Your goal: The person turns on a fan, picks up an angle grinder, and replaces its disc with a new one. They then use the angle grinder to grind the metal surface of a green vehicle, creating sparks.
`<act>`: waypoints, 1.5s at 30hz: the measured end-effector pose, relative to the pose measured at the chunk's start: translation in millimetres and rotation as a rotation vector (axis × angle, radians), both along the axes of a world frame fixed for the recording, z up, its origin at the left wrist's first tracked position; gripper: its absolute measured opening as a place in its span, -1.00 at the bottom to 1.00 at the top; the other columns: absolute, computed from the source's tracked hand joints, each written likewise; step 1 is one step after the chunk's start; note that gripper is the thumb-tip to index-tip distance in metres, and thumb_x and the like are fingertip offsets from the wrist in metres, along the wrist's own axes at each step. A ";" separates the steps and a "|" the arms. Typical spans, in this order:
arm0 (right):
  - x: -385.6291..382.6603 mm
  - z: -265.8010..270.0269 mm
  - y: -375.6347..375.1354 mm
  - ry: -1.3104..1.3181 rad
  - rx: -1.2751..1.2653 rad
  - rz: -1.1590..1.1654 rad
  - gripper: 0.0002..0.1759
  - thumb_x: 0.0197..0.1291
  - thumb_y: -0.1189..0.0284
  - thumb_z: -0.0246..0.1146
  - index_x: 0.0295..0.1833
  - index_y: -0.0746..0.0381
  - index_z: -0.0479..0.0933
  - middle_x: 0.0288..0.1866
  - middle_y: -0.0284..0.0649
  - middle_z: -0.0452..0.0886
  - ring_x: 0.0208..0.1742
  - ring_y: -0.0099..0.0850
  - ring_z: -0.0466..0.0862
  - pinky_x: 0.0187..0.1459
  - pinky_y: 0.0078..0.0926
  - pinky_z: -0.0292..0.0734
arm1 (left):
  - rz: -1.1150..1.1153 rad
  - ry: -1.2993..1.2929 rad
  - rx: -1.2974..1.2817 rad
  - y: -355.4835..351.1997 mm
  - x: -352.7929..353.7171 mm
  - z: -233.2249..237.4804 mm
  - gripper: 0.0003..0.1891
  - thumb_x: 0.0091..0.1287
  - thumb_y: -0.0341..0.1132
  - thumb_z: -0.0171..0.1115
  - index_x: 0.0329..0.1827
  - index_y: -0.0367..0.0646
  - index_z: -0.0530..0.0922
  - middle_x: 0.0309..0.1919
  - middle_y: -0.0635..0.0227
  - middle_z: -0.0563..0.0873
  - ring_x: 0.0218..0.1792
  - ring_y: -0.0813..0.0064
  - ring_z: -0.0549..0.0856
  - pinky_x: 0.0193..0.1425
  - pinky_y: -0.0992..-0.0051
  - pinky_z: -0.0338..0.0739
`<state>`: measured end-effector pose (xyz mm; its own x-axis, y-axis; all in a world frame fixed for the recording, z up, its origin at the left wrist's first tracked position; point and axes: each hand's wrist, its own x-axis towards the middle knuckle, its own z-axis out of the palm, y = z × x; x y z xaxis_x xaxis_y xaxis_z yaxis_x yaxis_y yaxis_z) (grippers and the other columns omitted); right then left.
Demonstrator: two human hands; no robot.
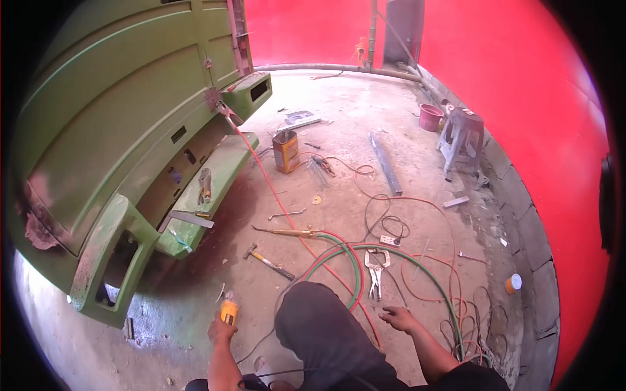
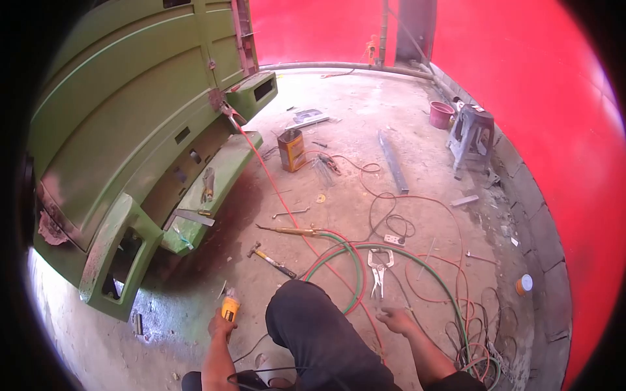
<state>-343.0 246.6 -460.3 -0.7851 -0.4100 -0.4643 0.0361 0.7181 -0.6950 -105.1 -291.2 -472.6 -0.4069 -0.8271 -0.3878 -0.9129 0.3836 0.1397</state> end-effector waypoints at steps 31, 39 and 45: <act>-371.6 -107.9 -311.7 0.404 0.364 0.081 -0.38 0.29 0.10 0.34 0.35 0.21 0.55 0.35 0.07 0.53 0.36 -0.01 0.55 0.38 -0.14 0.46 | 0.167 -0.079 -0.209 -56.2 24.3 -143.5 0.09 0.17 -0.16 0.57 0.67 -0.15 0.03 0.32 -0.06 0.46 0.32 -0.06 0.47 0.40 0.07 0.39; -478.1 -160.8 -328.0 0.132 0.835 0.045 0.35 -0.10 -0.16 0.56 0.64 0.29 0.03 0.67 0.16 0.05 0.62 0.13 0.17 0.54 0.03 0.24 | -0.009 -0.090 -0.240 -20.8 -19.6 -110.6 -0.33 0.30 -0.09 0.41 0.37 -0.27 0.40 0.23 -0.12 0.53 0.26 -0.09 0.50 0.31 0.05 0.41; -469.9 -151.5 -344.1 -0.067 0.821 -0.113 0.61 -0.26 0.01 0.72 0.71 0.19 -0.30 0.75 0.10 -0.35 0.71 0.20 -0.15 0.56 0.27 0.12 | -0.515 0.473 0.099 -27.2 -254.3 -66.5 -0.75 0.33 -0.23 0.36 -0.05 -0.18 0.68 -0.16 0.12 0.74 -0.10 0.01 0.69 0.07 0.08 0.56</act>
<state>-812.9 -97.5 -611.8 -0.7614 0.1594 -0.6284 0.1609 0.9854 0.0550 -359.3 -318.3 -539.1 -0.8805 -0.4540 -0.1364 -0.4516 0.7157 0.5328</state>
